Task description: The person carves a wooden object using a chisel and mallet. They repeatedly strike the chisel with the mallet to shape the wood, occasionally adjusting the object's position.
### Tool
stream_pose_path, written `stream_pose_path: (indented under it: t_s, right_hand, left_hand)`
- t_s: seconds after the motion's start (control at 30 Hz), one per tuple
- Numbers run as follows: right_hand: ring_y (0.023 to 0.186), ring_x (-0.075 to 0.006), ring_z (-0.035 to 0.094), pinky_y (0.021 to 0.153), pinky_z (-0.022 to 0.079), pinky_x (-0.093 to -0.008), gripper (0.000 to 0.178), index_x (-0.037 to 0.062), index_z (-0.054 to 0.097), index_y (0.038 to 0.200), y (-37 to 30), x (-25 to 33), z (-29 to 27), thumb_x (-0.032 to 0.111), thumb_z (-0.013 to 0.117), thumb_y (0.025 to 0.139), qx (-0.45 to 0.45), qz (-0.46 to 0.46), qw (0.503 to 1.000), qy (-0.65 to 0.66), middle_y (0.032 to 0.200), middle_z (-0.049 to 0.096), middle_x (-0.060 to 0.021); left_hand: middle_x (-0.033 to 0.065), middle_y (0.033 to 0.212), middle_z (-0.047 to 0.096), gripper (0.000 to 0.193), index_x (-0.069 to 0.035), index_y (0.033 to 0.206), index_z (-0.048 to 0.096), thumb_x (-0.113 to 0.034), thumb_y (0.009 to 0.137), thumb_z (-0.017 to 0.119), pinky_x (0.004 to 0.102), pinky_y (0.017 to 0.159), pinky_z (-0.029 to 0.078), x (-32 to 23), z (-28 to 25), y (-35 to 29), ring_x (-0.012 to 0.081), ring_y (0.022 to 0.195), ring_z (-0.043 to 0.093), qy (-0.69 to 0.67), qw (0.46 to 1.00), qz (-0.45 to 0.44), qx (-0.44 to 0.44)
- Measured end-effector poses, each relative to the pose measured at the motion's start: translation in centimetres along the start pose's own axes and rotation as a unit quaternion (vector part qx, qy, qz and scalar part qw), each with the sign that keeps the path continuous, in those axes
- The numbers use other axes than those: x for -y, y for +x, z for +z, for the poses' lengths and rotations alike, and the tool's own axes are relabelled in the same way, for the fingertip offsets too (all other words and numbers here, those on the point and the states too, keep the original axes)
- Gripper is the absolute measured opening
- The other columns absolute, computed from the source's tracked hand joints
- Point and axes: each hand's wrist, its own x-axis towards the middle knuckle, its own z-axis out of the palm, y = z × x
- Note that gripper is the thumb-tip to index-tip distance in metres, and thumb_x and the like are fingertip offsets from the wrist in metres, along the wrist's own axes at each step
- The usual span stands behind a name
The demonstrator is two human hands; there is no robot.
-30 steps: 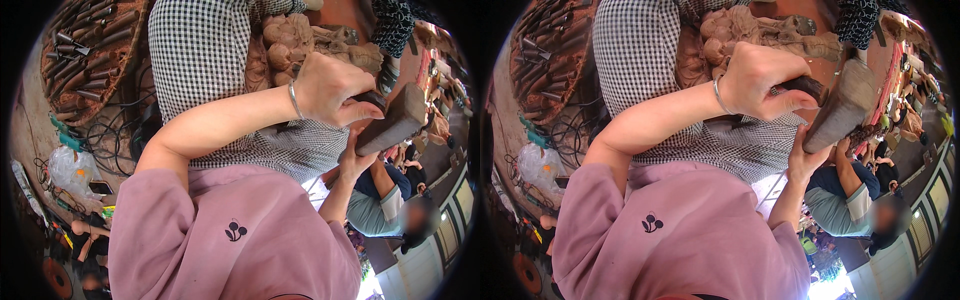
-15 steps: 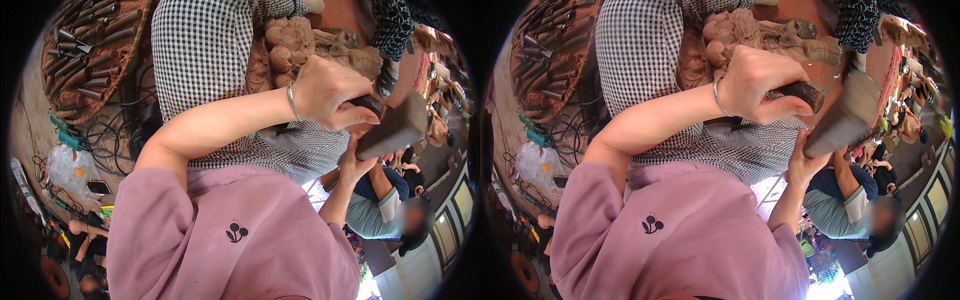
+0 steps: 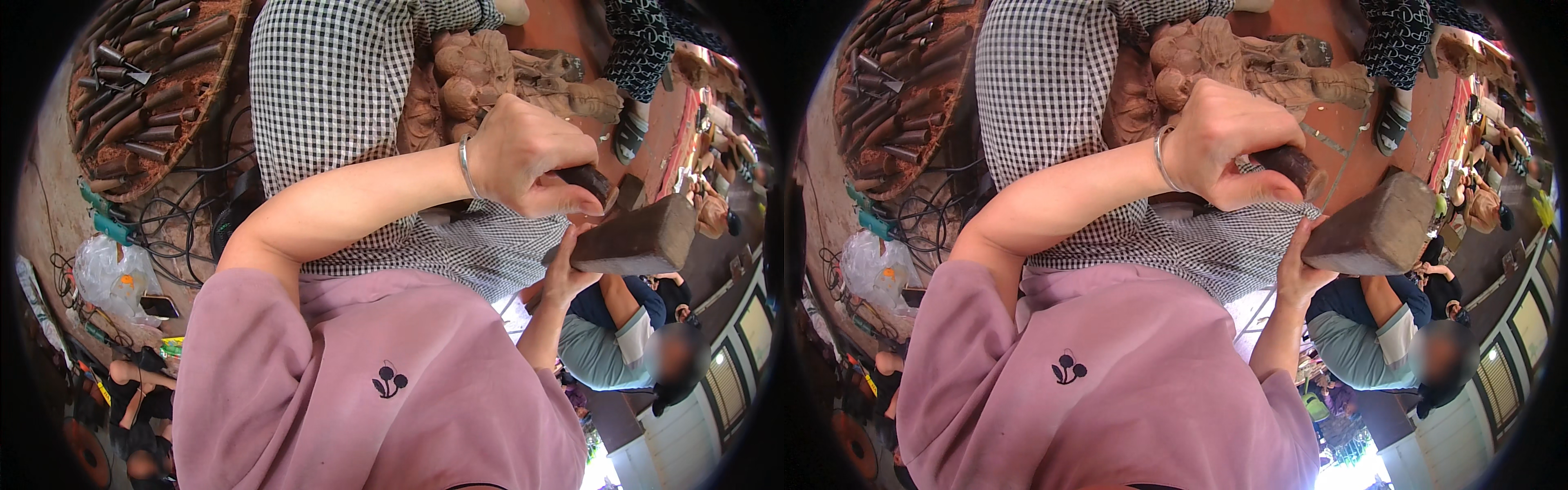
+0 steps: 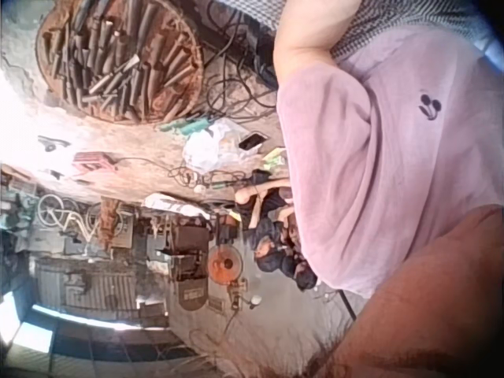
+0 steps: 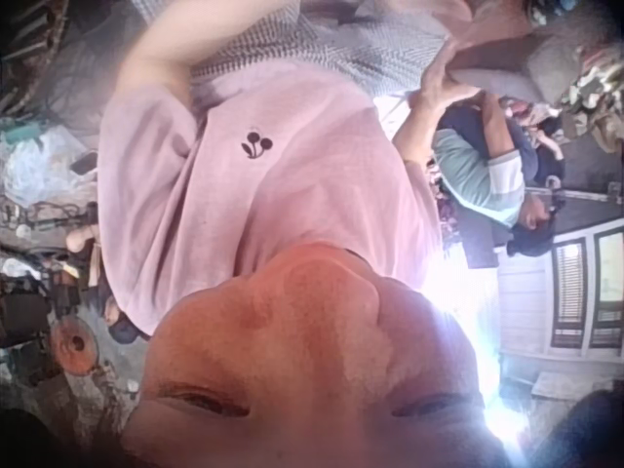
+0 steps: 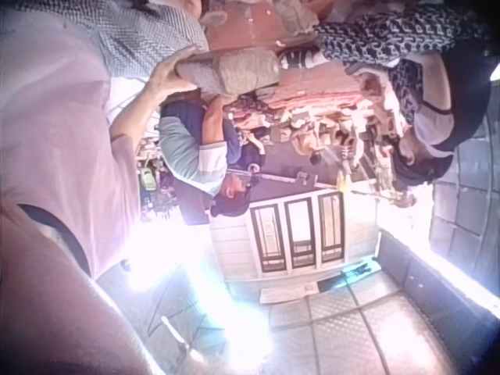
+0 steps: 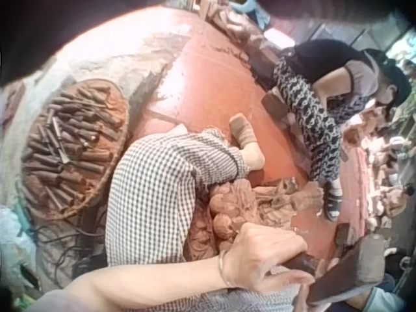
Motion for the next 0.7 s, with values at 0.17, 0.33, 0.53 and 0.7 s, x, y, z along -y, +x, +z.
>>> stream_pose_path:
  t_s: [0.17, 0.33, 0.53, 0.7]
  right_hand:
    - [0.092, -0.0163, 0.059, 0.085, 0.048, -0.0301, 0.047, -0.0037, 0.053, 0.114, -2.0, -1.8, -0.8, 0.015, 0.080, 0.081, 0.008, 0.044, 0.996, 0.084, 0.103, 0.060, -0.0068]
    - [0.095, -0.0161, 0.058, 0.087, 0.048, -0.0302, 0.056, -0.0038, 0.051, 0.115, -3.1, -2.3, -1.0, 0.016, 0.086, 0.076, -0.020, 0.081, 0.978, 0.191, 0.107, 0.058, -0.0060]
    - [0.091, -0.0140, 0.057, 0.087, 0.045, -0.0284, 0.027, -0.0038, 0.054, 0.108, -2.3, -1.0, -0.9, -0.006, 0.067, 0.084, -0.029, 0.119, 0.982, 0.147, 0.101, 0.058, -0.0075]
    - [0.096, -0.0161, 0.056, 0.091, 0.043, -0.0295, 0.025, -0.0026, 0.055, 0.107, -1.7, -0.1, 0.0, -0.008, 0.063, 0.084, -0.060, 0.050, 0.980, 0.180, 0.103, 0.057, -0.0089]
  left_hand:
    - [0.0010, 0.062, 0.052, 0.040, -0.011, 0.079, 0.063, -0.051, 0.078, 0.070, 0.0307, 0.044, 0.042, -2.2, 0.7, -1.2, 0.0190, 0.053, 0.057, 0.062, 0.997, 0.046, 0.033]
    - [-0.0011, 0.060, 0.046, 0.042, -0.013, 0.072, 0.057, -0.054, 0.078, 0.068, 0.0301, 0.042, 0.040, -2.0, 1.7, -1.5, 0.0169, 0.051, 0.053, 0.063, 0.994, 0.073, 0.060]
    - [0.0014, 0.056, 0.051, 0.046, -0.013, 0.064, 0.054, -0.055, 0.081, 0.065, 0.0335, 0.043, 0.042, -0.9, 1.1, -0.7, 0.0213, 0.052, 0.057, 0.068, 0.996, 0.039, 0.036]
    - [0.0017, 0.057, 0.049, 0.045, -0.012, 0.067, 0.055, -0.053, 0.078, 0.069, 0.0337, 0.042, 0.039, -0.7, 0.9, -0.7, 0.0223, 0.050, 0.055, 0.007, 0.999, 0.033, 0.006]
